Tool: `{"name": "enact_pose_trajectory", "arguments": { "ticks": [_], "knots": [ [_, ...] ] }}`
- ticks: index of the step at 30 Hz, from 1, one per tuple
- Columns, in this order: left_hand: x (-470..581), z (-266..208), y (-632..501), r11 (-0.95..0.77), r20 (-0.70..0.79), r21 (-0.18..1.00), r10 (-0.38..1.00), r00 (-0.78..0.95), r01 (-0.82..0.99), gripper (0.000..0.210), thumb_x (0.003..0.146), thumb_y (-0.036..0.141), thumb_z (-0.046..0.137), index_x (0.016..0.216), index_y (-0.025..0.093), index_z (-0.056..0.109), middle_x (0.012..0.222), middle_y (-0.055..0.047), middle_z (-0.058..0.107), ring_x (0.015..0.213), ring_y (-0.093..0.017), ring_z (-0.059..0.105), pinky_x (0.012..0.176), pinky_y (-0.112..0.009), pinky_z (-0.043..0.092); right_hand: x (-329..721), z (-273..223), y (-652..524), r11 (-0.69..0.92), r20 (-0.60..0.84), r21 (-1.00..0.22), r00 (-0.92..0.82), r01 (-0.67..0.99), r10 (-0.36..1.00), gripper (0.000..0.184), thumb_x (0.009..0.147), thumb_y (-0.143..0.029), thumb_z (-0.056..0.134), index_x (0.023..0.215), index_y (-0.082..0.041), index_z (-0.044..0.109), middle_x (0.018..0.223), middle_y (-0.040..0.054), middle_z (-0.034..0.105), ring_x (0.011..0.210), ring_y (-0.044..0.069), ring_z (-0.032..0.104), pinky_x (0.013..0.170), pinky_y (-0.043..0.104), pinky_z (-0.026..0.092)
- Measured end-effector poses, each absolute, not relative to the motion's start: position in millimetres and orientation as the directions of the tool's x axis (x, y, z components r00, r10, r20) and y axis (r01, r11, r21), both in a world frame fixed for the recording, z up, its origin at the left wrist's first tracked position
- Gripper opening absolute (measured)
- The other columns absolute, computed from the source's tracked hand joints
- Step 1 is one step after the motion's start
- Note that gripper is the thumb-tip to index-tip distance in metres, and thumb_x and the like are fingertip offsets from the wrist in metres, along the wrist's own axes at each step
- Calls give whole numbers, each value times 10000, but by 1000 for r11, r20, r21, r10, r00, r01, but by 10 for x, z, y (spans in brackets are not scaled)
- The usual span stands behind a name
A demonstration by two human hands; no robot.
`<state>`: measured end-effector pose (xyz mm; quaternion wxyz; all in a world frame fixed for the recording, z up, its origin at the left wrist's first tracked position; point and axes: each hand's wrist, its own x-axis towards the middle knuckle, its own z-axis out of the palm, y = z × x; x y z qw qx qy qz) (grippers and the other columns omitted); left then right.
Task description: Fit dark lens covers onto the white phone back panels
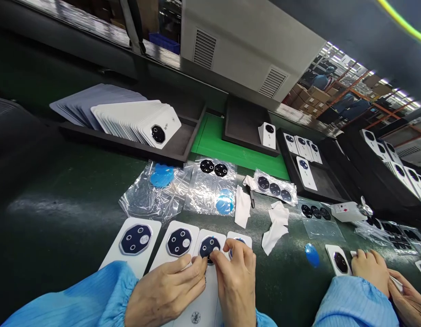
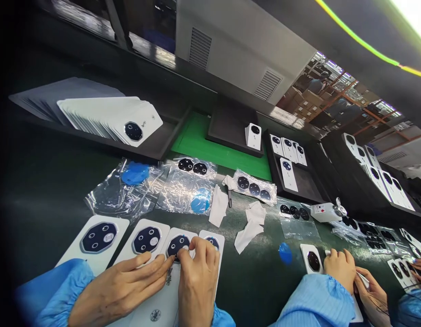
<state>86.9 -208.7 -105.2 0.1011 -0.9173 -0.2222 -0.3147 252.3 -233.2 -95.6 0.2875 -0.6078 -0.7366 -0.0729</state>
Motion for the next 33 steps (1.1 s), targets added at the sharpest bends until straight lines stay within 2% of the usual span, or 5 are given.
{"name": "enact_pose_trajectory", "arguments": {
  "ticks": [11, 15, 18, 23, 33],
  "knots": [
    [870, -1060, -2080, -875, 628, -45, 350, 695, 481, 407, 955, -7, 292, 843, 132, 658, 943, -57, 690, 991, -155, 556, 889, -315, 390, 2515, -943, -2378, 250, 486, -160, -144, 955, 862, 272, 942, -112, 407, 821, -231, 620, 881, 54, 520, 860, 206, 483, 743, 330, 367],
    [866, -1074, -2090, -876, 622, -54, 346, 703, 479, 399, 961, 1, 298, 855, 132, 660, 959, -58, 691, 994, -157, 563, 899, -314, 386, 2552, -858, -2282, 266, 463, -291, -109, 919, 880, 289, 931, -124, 417, 729, -224, 597, 824, 39, 487, 771, 194, 464, 654, 310, 378],
    [861, -1051, -2064, -879, 662, 1, 357, 659, 476, 420, 965, -15, 286, 839, 135, 658, 943, -41, 698, 980, -141, 574, 905, -304, 380, 2634, -725, -2210, 250, 461, -362, -60, 898, 886, 255, 946, -197, 447, 752, -229, 610, 815, 33, 452, 768, 198, 459, 631, 305, 403],
    [828, -972, -1976, -854, 697, 109, 430, 574, 508, 481, 991, 0, 240, 782, 138, 650, 901, -21, 721, 931, -136, 593, 875, -300, 386, 2706, -679, -2205, 236, 482, -339, -48, 911, 875, 238, 959, -222, 448, 783, -229, 609, 814, 35, 435, 765, 197, 462, 598, 298, 415],
    [831, -985, -1972, -852, 682, 40, 406, 609, 523, 504, 982, -21, 213, 801, 124, 660, 931, -36, 733, 942, -141, 581, 847, -320, 378, 2575, -746, -2178, 302, 501, -235, -151, 924, 852, 286, 983, -178, 388, 785, -193, 594, 844, 44, 464, 781, 181, 439, 643, 283, 378]
  ]
}}
